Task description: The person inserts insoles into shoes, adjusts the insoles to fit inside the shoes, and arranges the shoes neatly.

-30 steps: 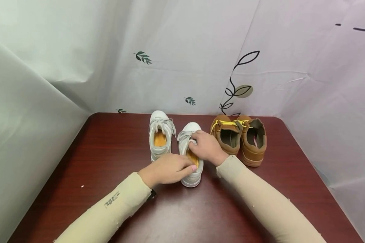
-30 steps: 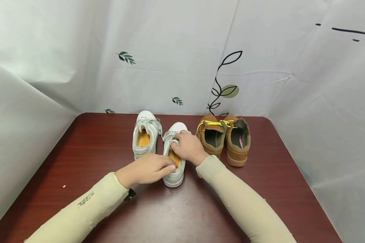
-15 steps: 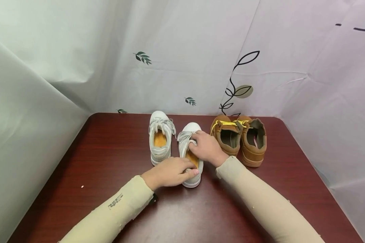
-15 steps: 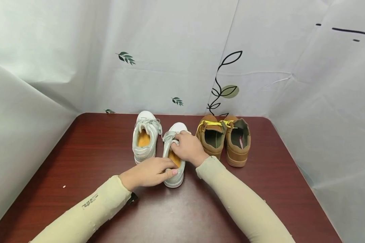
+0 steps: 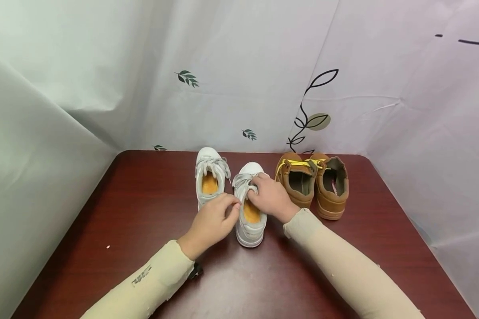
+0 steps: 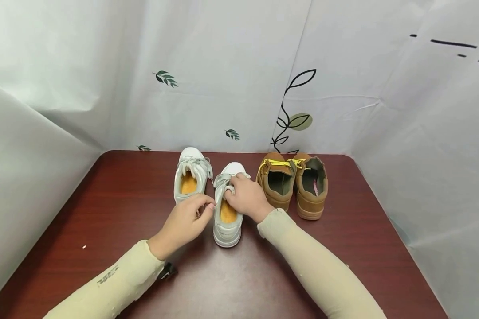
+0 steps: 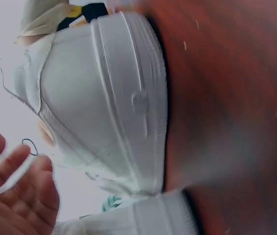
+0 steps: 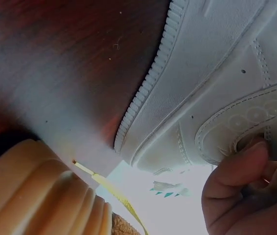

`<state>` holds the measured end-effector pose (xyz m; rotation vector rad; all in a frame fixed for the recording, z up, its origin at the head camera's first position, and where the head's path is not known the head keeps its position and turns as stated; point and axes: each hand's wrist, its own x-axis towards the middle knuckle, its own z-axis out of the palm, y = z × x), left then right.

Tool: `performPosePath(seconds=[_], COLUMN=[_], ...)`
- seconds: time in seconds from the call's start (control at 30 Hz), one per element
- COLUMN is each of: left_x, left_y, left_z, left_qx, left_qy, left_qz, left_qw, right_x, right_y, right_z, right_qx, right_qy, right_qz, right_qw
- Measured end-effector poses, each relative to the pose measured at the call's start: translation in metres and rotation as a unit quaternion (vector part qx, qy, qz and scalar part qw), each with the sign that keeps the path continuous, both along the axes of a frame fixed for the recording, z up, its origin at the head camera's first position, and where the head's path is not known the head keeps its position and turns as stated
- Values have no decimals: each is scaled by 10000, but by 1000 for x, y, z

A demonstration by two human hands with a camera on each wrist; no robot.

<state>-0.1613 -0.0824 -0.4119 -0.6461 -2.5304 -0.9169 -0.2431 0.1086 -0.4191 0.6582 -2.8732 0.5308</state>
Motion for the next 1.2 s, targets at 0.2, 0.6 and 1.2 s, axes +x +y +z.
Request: performPosePath(seconds=[0.2, 0.6, 1.2], left_x=[2, -2, -6], left_y=[3, 8, 5], left_z=[-3, -13, -27], left_qx=[425, 1541, 2544], left_qy=[-1425, -3343, -4303], left_qz=[518, 56, -384], left_qw=[9875, 9298, 8652], right_x=[2, 32, 88], right_y=[4, 19, 15], right_z=[1, 15, 10], right_qx=[-224, -227, 749], right_qy=[-238, 651, 608], right_qz=[174, 646, 1651], right_qw=[9993, 9955, 9815])
